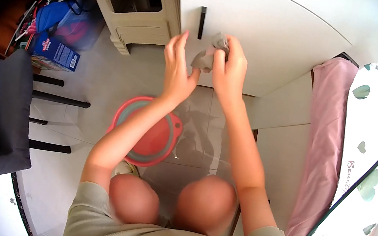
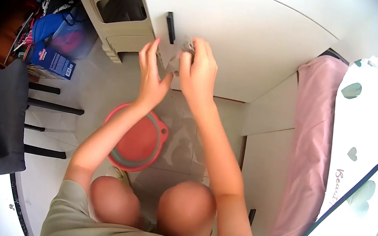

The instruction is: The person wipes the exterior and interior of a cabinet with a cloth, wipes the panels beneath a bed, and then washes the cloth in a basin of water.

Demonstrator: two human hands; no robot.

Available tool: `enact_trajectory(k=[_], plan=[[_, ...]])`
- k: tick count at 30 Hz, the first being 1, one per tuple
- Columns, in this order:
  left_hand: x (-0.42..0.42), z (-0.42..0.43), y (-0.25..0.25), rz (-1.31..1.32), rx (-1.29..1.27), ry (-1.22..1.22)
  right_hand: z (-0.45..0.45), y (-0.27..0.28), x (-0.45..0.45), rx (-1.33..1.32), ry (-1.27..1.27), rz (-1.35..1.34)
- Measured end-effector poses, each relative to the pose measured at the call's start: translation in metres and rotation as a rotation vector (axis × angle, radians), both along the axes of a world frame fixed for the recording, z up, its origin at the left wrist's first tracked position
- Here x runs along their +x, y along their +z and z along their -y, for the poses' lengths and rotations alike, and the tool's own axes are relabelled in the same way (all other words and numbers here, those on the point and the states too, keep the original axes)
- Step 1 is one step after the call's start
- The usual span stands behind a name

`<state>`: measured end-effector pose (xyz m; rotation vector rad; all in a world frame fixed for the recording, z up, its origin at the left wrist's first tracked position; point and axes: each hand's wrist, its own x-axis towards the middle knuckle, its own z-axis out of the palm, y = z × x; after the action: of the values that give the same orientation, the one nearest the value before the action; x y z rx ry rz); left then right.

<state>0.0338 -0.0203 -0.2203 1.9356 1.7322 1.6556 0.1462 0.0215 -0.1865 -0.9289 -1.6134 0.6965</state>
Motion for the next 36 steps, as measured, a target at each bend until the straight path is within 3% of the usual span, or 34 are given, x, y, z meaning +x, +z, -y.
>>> enact_trajectory(k=[4,8,12,17,20,24,33,36], plan=[[-0.021,-0.012,0.016,0.075,-0.013,-0.132,0.000,0.032,-0.025,0.290,-0.255,0.406],[-0.022,-0.016,0.019,0.151,0.018,-0.214,0.001,0.046,-0.034,0.208,-0.393,0.569],[-0.024,-0.015,0.018,0.175,0.059,-0.264,0.001,0.045,-0.050,0.298,-0.507,0.645],[-0.029,-0.005,0.025,0.311,0.026,-0.331,0.007,0.047,-0.051,0.311,-0.531,0.594],[-0.031,-0.001,0.024,0.528,0.003,-0.433,0.020,0.048,-0.043,0.275,-0.491,0.571],[-0.009,0.020,0.059,0.663,0.027,-0.449,0.046,0.051,-0.026,0.272,-0.442,0.595],[0.039,0.092,0.057,0.608,-0.016,-0.597,0.105,0.057,0.030,0.144,-0.257,0.558],[0.057,0.109,0.052,0.617,0.005,-0.632,0.124,0.054,0.052,0.033,-0.208,0.369]])
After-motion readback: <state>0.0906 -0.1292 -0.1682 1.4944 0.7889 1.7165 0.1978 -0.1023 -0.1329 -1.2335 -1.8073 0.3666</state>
